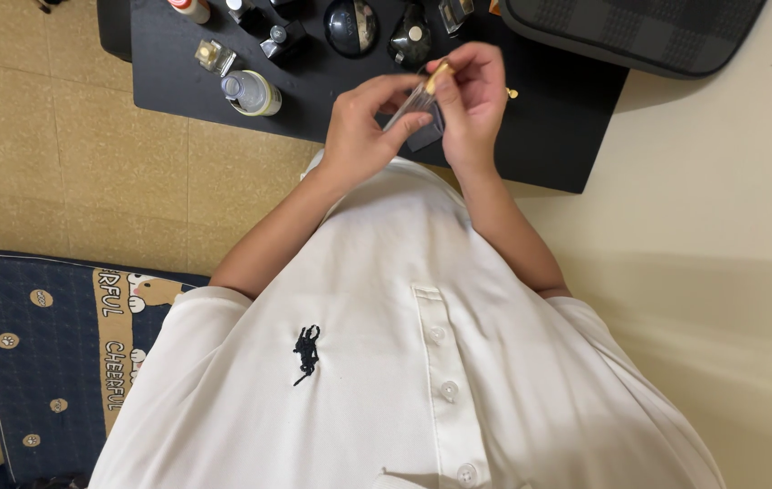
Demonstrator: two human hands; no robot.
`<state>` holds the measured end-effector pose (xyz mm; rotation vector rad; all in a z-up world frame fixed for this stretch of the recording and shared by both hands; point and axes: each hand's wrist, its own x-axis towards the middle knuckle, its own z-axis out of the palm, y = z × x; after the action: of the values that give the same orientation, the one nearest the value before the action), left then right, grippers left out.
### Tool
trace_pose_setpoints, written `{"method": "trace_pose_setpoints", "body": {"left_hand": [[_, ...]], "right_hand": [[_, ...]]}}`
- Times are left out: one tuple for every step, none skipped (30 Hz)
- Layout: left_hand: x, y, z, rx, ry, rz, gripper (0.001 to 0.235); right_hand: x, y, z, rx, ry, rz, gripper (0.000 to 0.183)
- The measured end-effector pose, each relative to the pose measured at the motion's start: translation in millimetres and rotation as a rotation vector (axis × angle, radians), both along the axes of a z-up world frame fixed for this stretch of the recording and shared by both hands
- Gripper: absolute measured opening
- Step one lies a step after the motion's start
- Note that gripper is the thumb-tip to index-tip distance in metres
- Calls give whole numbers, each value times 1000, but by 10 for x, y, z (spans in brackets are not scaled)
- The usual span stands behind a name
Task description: The person uses a syringe connected to a tube to transfer liquid into small glass vials. They cap the filled vials with gold lids, wipe them with a cloth, and place them into a wooden box. The process is repeated for multiple vials.
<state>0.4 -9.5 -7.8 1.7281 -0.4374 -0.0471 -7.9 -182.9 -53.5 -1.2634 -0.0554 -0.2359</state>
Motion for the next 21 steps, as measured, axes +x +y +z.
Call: {"method": "trace_pose_setpoints", "body": {"left_hand": [[5,6,0,1,3,2,40],[9,11,0,-16,60,39,40],[31,10,-6,-34,113,76,41],[26,33,11,-34,112,76,41],[30,57,33,-74,70,84,39],[32,82,56,-114,29,91,38],[45,88,54,-113,30,91,38],[57,94,51,-39,-53,123,37],[67,103,44,36,-135,157,36],[92,110,91,38,-133,159,36],[113,123,138,158,-261,170,36],[135,137,187,280,-387,179,37],[159,145,214,279,-387,178,37],[183,153,242,336,-412,159,43],[207,166,271,393,-437,141,48],[218,170,265,393,-437,142,48],[234,182,263,395,-441,136,50],[250,194,261,397,-445,130,52],[253,218,227,398,-445,130,52],[257,240,192,391,-465,146,46],[262,254,151,383,-487,159,40]], "right_hand": [[15,-3,-38,1,3,2,21],[29,-6,-77,146,43,-18,21],[60,-17,-119,289,80,-40,22],[60,-40,-214,289,79,-40,22],[71,-60,-304,450,231,-28,19],[82,-80,-395,609,384,-16,16],[75,-67,-495,610,385,-16,16],[68,-54,-597,694,480,16,16],[62,-37,-704,778,576,50,15],[58,-45,-835,778,578,52,15],[51,-46,-966,888,632,102,15],[45,-45,-1097,998,684,152,16],[53,13,-972,998,684,152,16],[62,72,-847,935,759,164,20],[73,137,-722,870,834,178,24],[55,149,-766,870,834,179,24],[45,170,-811,885,833,219,24],[35,191,-855,900,832,260,24],[42,224,-789,900,833,259,24],[49,254,-725,897,853,253,25],[54,277,-666,894,873,244,26]]}}
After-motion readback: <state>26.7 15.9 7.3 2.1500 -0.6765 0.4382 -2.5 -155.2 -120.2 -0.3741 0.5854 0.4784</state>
